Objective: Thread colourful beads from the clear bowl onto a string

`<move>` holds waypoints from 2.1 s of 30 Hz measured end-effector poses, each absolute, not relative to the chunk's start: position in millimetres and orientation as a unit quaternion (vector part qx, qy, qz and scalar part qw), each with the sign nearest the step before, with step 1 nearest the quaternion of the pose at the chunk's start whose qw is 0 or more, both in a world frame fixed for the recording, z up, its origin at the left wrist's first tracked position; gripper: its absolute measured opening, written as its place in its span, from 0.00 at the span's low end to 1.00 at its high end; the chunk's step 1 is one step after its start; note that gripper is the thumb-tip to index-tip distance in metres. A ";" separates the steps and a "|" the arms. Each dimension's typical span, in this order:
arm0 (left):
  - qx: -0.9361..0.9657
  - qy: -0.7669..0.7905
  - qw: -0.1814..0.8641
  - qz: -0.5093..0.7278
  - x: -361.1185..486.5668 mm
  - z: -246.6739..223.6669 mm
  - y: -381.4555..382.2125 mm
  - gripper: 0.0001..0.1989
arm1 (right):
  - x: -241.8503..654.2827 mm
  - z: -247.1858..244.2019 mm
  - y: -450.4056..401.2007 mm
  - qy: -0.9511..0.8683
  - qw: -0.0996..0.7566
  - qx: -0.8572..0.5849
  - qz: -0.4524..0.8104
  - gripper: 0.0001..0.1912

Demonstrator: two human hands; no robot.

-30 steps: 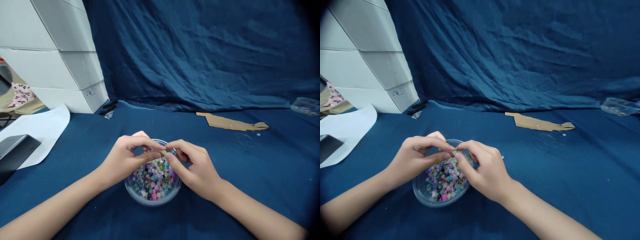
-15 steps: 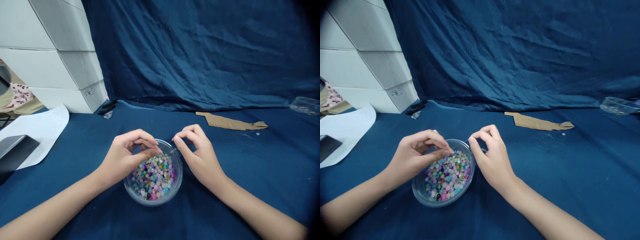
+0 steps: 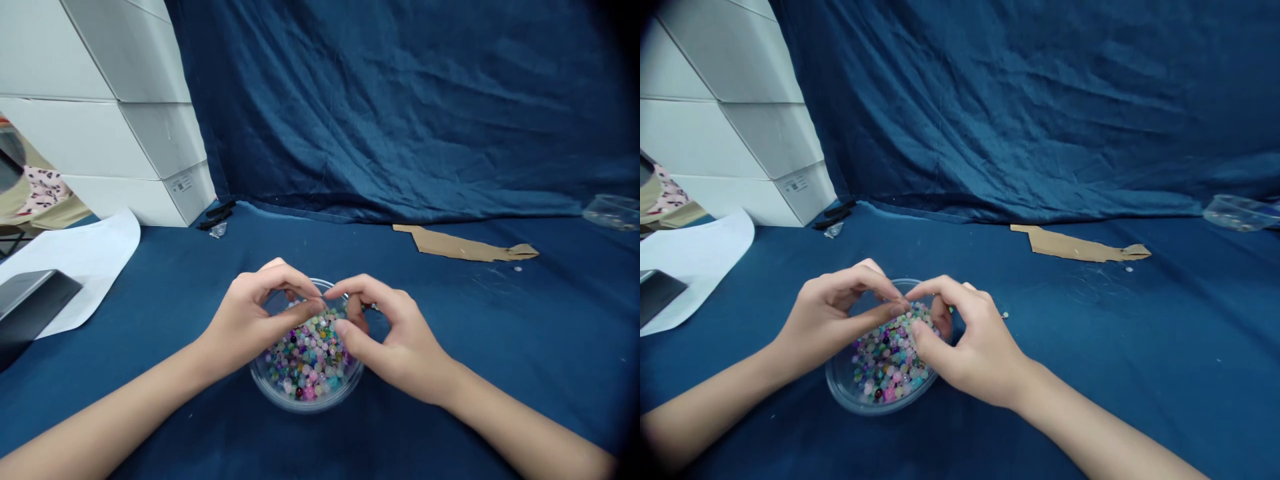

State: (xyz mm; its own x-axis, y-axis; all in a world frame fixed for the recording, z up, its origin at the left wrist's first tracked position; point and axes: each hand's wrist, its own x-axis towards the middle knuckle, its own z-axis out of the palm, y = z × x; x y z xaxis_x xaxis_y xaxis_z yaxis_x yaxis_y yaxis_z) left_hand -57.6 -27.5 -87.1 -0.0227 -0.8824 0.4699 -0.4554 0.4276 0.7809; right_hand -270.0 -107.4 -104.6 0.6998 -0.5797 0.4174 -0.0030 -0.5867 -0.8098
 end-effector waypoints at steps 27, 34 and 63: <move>0.625 -0.749 0.200 -0.094 -55.8 -76.7 -25.6 0.07 | -267.3 -106.8 -110.8 0.201 0.265 -0.871 -0.362 0.04; 0.651 -0.732 0.129 -0.155 -45.0 -77.7 -22.7 0.13 | -267.3 -106.8 -112.3 0.214 0.269 -0.869 -0.354 0.04; 0.505 -0.731 0.438 -0.135 -43.0 -69.1 -29.9 0.03 | -265.6 -113.0 -110.8 0.229 0.335 -0.811 -0.421 0.06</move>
State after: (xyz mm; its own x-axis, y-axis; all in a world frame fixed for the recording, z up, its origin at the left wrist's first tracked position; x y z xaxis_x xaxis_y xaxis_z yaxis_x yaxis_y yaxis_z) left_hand -43.0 -29.9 -69.1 -0.1062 -0.8565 0.5052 -0.6202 0.4542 0.6396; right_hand -265.6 -110.8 -113.0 0.5402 -0.6543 0.5293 -0.0897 -0.6701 -0.7368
